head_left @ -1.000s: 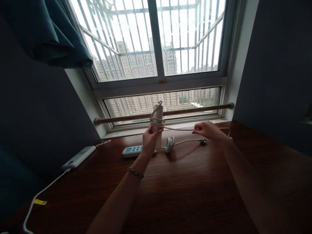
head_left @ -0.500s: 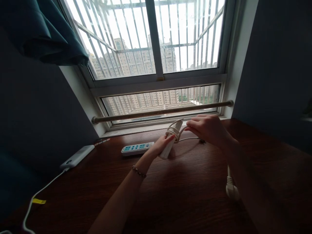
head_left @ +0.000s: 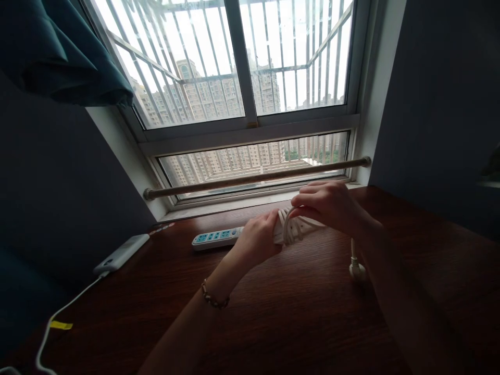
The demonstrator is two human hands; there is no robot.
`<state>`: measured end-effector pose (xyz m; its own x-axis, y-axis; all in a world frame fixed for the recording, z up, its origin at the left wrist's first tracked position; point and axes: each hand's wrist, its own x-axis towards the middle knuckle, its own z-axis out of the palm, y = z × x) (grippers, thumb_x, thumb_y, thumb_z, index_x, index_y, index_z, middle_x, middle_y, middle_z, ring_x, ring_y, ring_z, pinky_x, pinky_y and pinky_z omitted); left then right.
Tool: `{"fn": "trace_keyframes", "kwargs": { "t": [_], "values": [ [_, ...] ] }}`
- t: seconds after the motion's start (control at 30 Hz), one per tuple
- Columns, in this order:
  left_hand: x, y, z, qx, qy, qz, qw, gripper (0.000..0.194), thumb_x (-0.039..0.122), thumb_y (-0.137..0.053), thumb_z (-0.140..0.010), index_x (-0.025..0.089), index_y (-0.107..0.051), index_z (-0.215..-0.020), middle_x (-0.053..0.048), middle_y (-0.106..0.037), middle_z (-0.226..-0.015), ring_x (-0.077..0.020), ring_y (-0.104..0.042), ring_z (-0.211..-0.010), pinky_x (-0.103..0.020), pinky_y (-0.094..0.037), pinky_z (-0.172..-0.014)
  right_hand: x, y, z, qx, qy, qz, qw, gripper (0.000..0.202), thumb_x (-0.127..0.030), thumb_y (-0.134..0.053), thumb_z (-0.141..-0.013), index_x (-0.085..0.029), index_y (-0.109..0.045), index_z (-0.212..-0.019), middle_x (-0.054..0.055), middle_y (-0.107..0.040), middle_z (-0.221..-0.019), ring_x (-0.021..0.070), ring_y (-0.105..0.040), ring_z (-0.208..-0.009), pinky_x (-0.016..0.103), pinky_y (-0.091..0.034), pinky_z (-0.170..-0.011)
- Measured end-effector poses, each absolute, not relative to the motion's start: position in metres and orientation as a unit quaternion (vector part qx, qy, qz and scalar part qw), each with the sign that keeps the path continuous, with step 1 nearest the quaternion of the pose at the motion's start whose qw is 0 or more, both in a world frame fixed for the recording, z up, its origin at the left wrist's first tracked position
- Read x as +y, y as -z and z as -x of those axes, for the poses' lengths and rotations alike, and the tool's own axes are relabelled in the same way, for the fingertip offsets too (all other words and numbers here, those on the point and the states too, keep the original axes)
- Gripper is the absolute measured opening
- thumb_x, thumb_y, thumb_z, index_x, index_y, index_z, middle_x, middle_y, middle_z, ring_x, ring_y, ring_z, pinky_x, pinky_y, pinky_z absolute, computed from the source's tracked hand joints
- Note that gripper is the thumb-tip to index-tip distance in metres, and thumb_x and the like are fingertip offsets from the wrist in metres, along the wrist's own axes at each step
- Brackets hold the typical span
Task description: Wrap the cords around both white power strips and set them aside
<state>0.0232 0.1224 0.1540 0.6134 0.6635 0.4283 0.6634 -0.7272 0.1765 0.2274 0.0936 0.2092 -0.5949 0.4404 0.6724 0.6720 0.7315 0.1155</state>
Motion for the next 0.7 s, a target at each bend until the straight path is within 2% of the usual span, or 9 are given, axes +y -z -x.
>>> {"fn": "trace_keyframes", "kwargs": {
  "t": [0.1, 0.17, 0.23, 0.33, 0.4, 0.47, 0.53, 0.6, 0.7],
  "values": [
    [0.11, -0.162, -0.023, 0.334, -0.209, -0.905, -0.16, 0.053, 0.03, -0.063, -0.074, 0.019, -0.047, -0.123, -0.005, -0.059, -0.102, -0.0295, -0.049, -0.095, -0.048, -0.033, -0.089, 0.096, -0.209, -0.229, -0.894, 0.126, 0.291, 0.317, 0.024, -0.031, -0.054, -0.095, -0.017, -0.06, -0.077, -0.003, -0.054, -0.069, 0.0124, -0.049, -0.066, 0.026, -0.027, -0.06],
    [0.104, -0.167, -0.022, 0.31, -0.213, -0.905, -0.2, 0.043, 0.026, -0.057, -0.079, 0.023, -0.049, -0.121, -0.002, -0.06, -0.1, -0.0284, -0.047, -0.096, -0.052, -0.026, -0.095, 0.097, -0.209, -0.231, -0.892, 0.085, 0.288, 0.338, 0.023, -0.035, -0.059, -0.092, -0.017, -0.059, -0.077, -0.004, -0.053, -0.066, 0.0104, -0.045, -0.06, 0.024, -0.026, -0.058],
    [0.099, -0.173, -0.02, 0.289, -0.23, -0.904, -0.214, 0.048, 0.025, -0.056, -0.08, 0.023, -0.044, -0.126, -0.001, -0.059, -0.106, -0.0275, -0.046, -0.098, -0.051, -0.025, -0.095, 0.099, -0.209, -0.232, -0.88, 0.039, 0.288, 0.376, 0.028, -0.04, -0.062, -0.089, -0.017, -0.055, -0.076, -0.005, -0.049, -0.063, 0.0088, -0.04, -0.055, 0.023, -0.026, -0.055],
    [0.096, -0.18, -0.014, 0.25, -0.246, -0.905, -0.242, 0.057, 0.023, -0.054, -0.081, 0.015, -0.034, -0.134, -0.007, -0.057, -0.115, -0.0276, -0.046, -0.1, -0.047, -0.031, -0.089, 0.105, -0.206, -0.233, -0.871, -0.075, 0.26, 0.41, 0.031, -0.041, -0.067, -0.084, -0.016, -0.051, -0.076, -0.006, -0.045, -0.061, 0.0084, -0.036, -0.054, 0.021, -0.026, -0.051],
    [0.095, -0.182, -0.011, 0.207, -0.258, -0.906, -0.264, 0.058, 0.018, -0.053, -0.08, 0.007, -0.032, -0.133, -0.012, -0.058, -0.112, -0.0269, -0.048, -0.1, -0.045, -0.033, -0.087, 0.11, -0.203, -0.232, -0.863, -0.205, 0.222, 0.404, 0.03, -0.035, -0.07, -0.081, -0.016, -0.048, -0.078, -0.006, -0.043, -0.061, 0.0083, -0.034, -0.053, 0.019, -0.026, -0.049],
    [0.093, -0.183, -0.009, 0.161, -0.282, -0.907, -0.269, 0.057, 0.015, -0.053, -0.079, 0.003, -0.033, -0.13, -0.015, -0.058, -0.107, -0.0255, -0.05, -0.097, -0.043, -0.035, -0.085, 0.114, -0.2, -0.228, -0.837, -0.343, 0.182, 0.386, 0.026, -0.028, -0.068, -0.081, -0.015, -0.045, -0.079, -0.006, -0.042, -0.061, 0.0081, -0.034, -0.053, 0.018, -0.027, -0.047],
    [0.092, -0.182, -0.01, 0.133, -0.306, -0.906, -0.261, 0.054, 0.014, -0.052, -0.078, 0.003, -0.034, -0.129, -0.016, -0.058, -0.106, -0.0251, -0.051, -0.096, -0.042, -0.036, -0.084, 0.114, -0.198, -0.224, -0.806, -0.43, 0.153, 0.377, 0.023, -0.023, -0.065, -0.08, -0.015, -0.044, -0.08, -0.005, -0.043, -0.061, 0.0081, -0.035, -0.052, 0.017, -0.027, -0.046],
    [0.093, -0.18, -0.012, 0.135, -0.324, -0.906, -0.236, 0.056, 0.016, -0.053, -0.077, 0.006, -0.035, -0.129, -0.015, -0.059, -0.108, -0.026, -0.052, -0.096, -0.043, -0.037, -0.084, 0.113, -0.197, -0.22, -0.787, -0.448, 0.158, 0.393, 0.02, -0.024, -0.063, -0.081, -0.015, -0.045, -0.081, -0.004, -0.044, -0.062, 0.0085, -0.035, -0.052, 0.017, -0.027, -0.046],
    [0.098, -0.175, -0.014, 0.18, -0.37, -0.898, -0.156, 0.066, 0.026, -0.063, -0.07, 0.013, -0.038, -0.129, -0.011, -0.058, -0.112, -0.0271, -0.053, -0.099, -0.043, -0.037, -0.088, 0.115, -0.192, -0.214, -0.779, -0.381, 0.202, 0.455, 0.018, -0.031, -0.055, -0.089, -0.017, -0.047, -0.082, -0.002, -0.045, -0.068, 0.0113, -0.041, -0.058, 0.019, -0.034, -0.049]
  ]
}}
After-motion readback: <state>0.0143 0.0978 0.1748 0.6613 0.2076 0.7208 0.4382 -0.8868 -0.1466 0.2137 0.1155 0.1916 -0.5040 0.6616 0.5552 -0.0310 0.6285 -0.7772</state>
